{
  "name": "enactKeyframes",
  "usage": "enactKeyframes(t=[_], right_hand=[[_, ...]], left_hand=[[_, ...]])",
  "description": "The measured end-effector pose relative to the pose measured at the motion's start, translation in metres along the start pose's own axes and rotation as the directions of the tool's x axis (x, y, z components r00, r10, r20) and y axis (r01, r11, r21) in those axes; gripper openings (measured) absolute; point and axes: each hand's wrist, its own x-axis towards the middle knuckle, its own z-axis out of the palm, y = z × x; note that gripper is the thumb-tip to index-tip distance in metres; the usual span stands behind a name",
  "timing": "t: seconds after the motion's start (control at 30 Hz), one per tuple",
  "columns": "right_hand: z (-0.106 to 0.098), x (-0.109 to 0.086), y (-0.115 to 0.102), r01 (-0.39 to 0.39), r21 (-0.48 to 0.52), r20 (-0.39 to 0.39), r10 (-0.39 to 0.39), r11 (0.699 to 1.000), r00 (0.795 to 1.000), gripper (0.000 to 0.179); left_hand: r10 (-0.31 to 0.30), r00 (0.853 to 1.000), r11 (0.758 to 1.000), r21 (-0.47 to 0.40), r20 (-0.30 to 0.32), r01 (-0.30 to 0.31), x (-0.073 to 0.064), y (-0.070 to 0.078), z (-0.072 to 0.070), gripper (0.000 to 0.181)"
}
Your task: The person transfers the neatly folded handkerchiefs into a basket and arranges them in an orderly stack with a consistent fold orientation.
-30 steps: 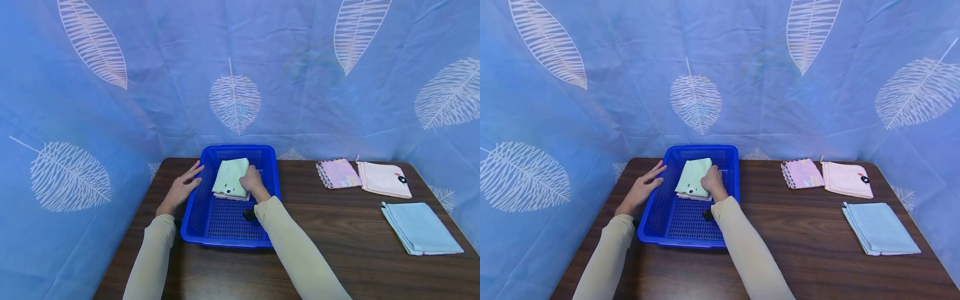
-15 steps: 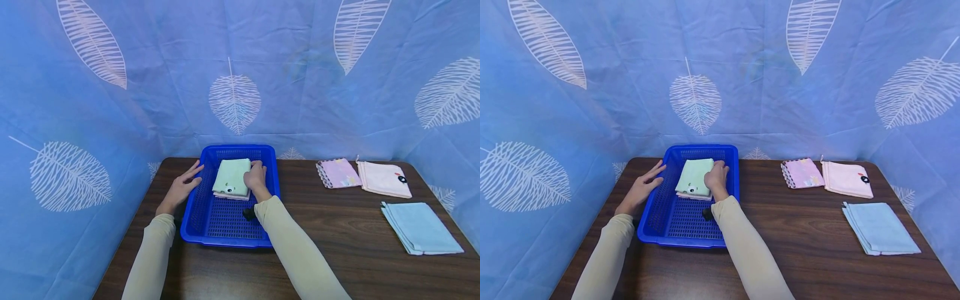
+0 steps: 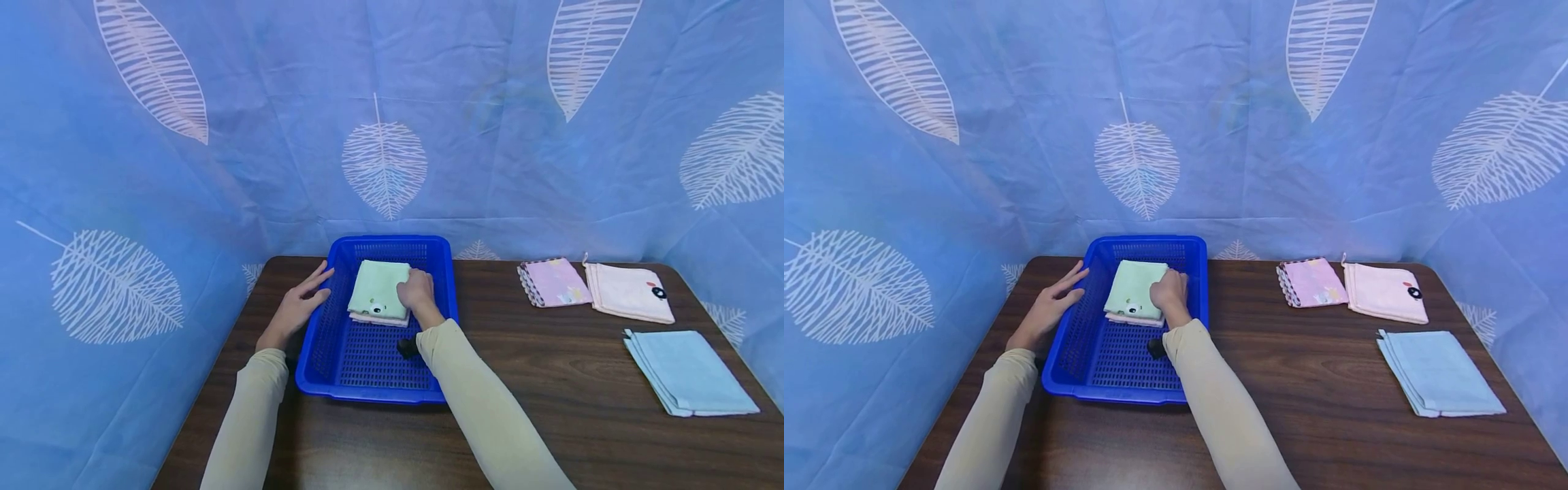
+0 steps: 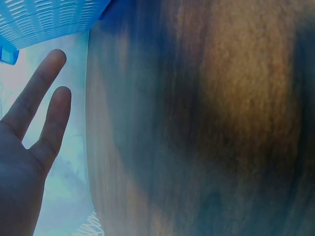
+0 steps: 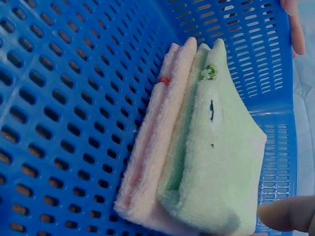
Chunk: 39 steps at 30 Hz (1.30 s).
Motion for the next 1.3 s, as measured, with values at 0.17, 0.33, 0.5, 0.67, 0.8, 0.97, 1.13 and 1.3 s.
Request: enactKeyframes(t=[0.17, 0.33, 0.5, 0.67, 0.8, 0.97, 1.13, 1.3], right_hand=[[-0.002, -0.002, 0.000, 0.031, 0.025, -0.040, -0.030, 0.999, 0.999, 0.052], [0.004, -0.005, 0.003, 0.090, -0.028, -0.004, -0.090, 0.996, 0.996, 0.053], [0.008, -0.009, 0.005, 0.175, -0.158, 0.020, -0.174, 0.972, 0.984, 0.052], [0.010, -0.011, 0.003, 0.199, -0.243, 0.068, -0.188, 0.949, 0.980, 0.057], [0.011, -0.012, 0.000, 0.245, -0.299, 0.115, -0.221, 0.922, 0.969, 0.066], [0.011, -0.016, -0.004, 0.285, -0.358, 0.114, -0.262, 0.889, 0.958, 0.075], [0.009, -0.019, -0.007, 0.290, -0.397, 0.083, -0.280, 0.871, 0.956, 0.083], [0.006, -0.021, -0.013, 0.303, -0.392, 0.088, -0.292, 0.869, 0.952, 0.085]], left_hand=[[0.019, 1.000, 1.000, 0.001, 0.000, -0.019, 0.001, 0.000, 0.001, 0.047], [0.000, 1.000, 1.000, 0.015, 0.006, 0.000, -0.001, 0.000, -0.001, 0.046], [0.004, 1.000, 0.999, 0.031, 0.008, -0.004, -0.003, 0.001, -0.002, 0.045], [0.010, 1.000, 0.999, 0.040, 0.008, -0.010, -0.003, 0.001, -0.001, 0.046], [0.001, 1.000, 0.999, 0.037, 0.009, -0.001, -0.003, 0.002, -0.001, 0.045], [-0.016, 1.000, 0.999, 0.038, 0.026, 0.016, -0.002, 0.004, -0.003, 0.046], [-0.010, 0.999, 0.999, 0.040, 0.031, 0.008, 0.000, 0.004, -0.003, 0.046], [0.002, 1.000, 0.998, 0.059, 0.024, -0.003, 0.000, 0.005, -0.004, 0.047]])
